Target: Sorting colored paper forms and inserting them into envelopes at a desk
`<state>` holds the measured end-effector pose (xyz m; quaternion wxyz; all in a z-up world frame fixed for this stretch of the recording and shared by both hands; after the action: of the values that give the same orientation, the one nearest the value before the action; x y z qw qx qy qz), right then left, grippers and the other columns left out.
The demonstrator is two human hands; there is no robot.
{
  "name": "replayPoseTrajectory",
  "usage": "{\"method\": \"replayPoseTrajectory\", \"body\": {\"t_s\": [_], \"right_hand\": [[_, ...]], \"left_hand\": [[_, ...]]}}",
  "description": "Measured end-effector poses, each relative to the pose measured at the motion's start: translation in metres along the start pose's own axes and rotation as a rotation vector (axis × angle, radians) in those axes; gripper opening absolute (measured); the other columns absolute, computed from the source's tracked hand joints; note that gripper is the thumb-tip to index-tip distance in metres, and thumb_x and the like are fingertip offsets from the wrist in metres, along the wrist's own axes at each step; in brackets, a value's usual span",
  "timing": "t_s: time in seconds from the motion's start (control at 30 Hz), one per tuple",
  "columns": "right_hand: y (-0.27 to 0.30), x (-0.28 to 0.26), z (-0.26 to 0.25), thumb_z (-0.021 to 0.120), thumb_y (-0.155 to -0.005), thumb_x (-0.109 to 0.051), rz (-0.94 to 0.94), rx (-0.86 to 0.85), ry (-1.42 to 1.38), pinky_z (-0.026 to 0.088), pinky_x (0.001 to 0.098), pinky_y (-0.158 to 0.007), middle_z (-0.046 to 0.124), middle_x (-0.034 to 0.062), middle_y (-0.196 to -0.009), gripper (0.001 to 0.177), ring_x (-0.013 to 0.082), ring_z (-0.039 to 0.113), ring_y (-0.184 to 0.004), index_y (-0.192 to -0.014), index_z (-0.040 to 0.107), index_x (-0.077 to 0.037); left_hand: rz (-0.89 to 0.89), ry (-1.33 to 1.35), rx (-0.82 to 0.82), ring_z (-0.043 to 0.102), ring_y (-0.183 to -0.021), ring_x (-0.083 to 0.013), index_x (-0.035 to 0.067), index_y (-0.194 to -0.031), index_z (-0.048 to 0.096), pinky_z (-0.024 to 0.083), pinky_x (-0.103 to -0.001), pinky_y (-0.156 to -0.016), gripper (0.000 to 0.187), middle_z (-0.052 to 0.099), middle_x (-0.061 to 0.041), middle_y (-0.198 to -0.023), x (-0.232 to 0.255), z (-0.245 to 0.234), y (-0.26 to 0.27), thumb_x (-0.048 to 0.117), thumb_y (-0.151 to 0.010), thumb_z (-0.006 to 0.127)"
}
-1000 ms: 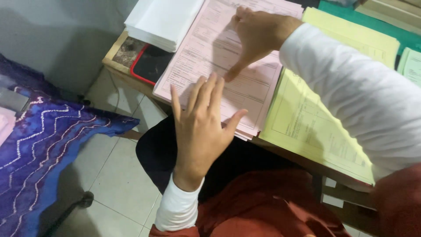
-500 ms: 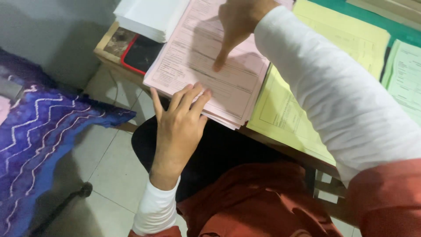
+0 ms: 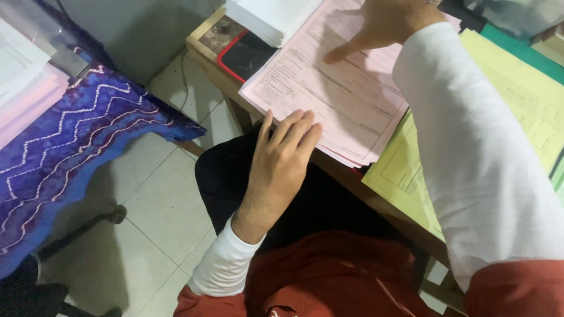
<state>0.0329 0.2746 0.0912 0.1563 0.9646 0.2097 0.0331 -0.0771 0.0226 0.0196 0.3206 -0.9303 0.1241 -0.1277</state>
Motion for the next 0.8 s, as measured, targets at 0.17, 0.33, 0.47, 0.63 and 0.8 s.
{"method": "replayPoseTrajectory", "body": {"t_s": [0.17,0.33,0.47,0.63,0.8], "right_hand": [[-0.009,0.005,0.004,0.078,-0.073,-0.083,-0.081,0.060,0.032,0.046,0.0426,-0.077,0.075,0.0218,-0.104,0.098,0.0397,0.067,-0.088,-0.122,0.070,0.002],[0.003,-0.002,-0.007,0.074,-0.074,-0.077,-0.015,0.018,-0.078,0.045,0.0531,-0.095,0.057,0.0217,-0.145,0.113,0.0458,0.053,-0.128,-0.154,0.048,-0.002],[-0.027,0.022,0.015,0.076,-0.077,-0.086,-0.125,0.211,-0.003,0.050,0.0541,-0.077,0.066,0.0253,-0.125,0.107,0.0474,0.059,-0.113,-0.131,0.068,0.006],[-0.048,0.033,0.041,0.040,-0.106,-0.097,-0.114,0.412,0.295,0.057,0.0498,-0.062,0.073,0.0150,-0.106,0.097,0.0392,0.071,-0.093,-0.110,0.071,-0.005],[-0.003,0.013,0.032,0.039,-0.121,-0.048,-0.118,0.344,0.108,0.058,0.0545,-0.059,0.070,0.0173,-0.114,0.052,0.0436,0.071,-0.083,-0.126,0.065,-0.003]], "left_hand": [[-0.119,0.032,0.035,0.057,-0.130,-0.0263,0.008,-0.116,0.068,0.044,-0.067,-0.108,0.018,0.065,-0.009,-0.133,0.007,0.003,0.005,0.012,-0.100,0.061],[-0.141,0.060,0.099,0.056,-0.130,-0.0273,0.005,-0.111,0.069,0.058,-0.053,-0.086,0.016,0.065,-0.011,-0.131,0.010,-0.003,0.004,-0.001,-0.097,0.068],[-0.091,0.189,0.226,0.058,-0.124,-0.0346,-0.005,-0.107,0.070,0.061,-0.042,-0.100,0.013,0.065,-0.021,-0.124,0.008,0.000,0.004,-0.012,-0.097,0.068],[-0.125,0.131,0.253,0.061,-0.122,-0.0321,0.000,-0.102,0.070,0.060,-0.039,-0.097,0.008,0.066,-0.017,-0.123,0.010,-0.002,0.002,-0.006,-0.100,0.067],[-0.158,0.082,0.163,0.059,-0.127,-0.0310,0.005,-0.103,0.066,0.060,-0.036,-0.091,0.011,0.066,-0.014,-0.127,0.015,-0.003,0.001,-0.005,-0.099,0.063]]}}
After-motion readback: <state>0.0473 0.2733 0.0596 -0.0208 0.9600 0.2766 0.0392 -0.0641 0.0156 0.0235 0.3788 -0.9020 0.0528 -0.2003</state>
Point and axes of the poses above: each hand's wrist, its own y-axis away from the middle knuckle, its own z-axis out of the palm, x = y × z, the point moved 2 cm from there along -y, towards the middle knuckle
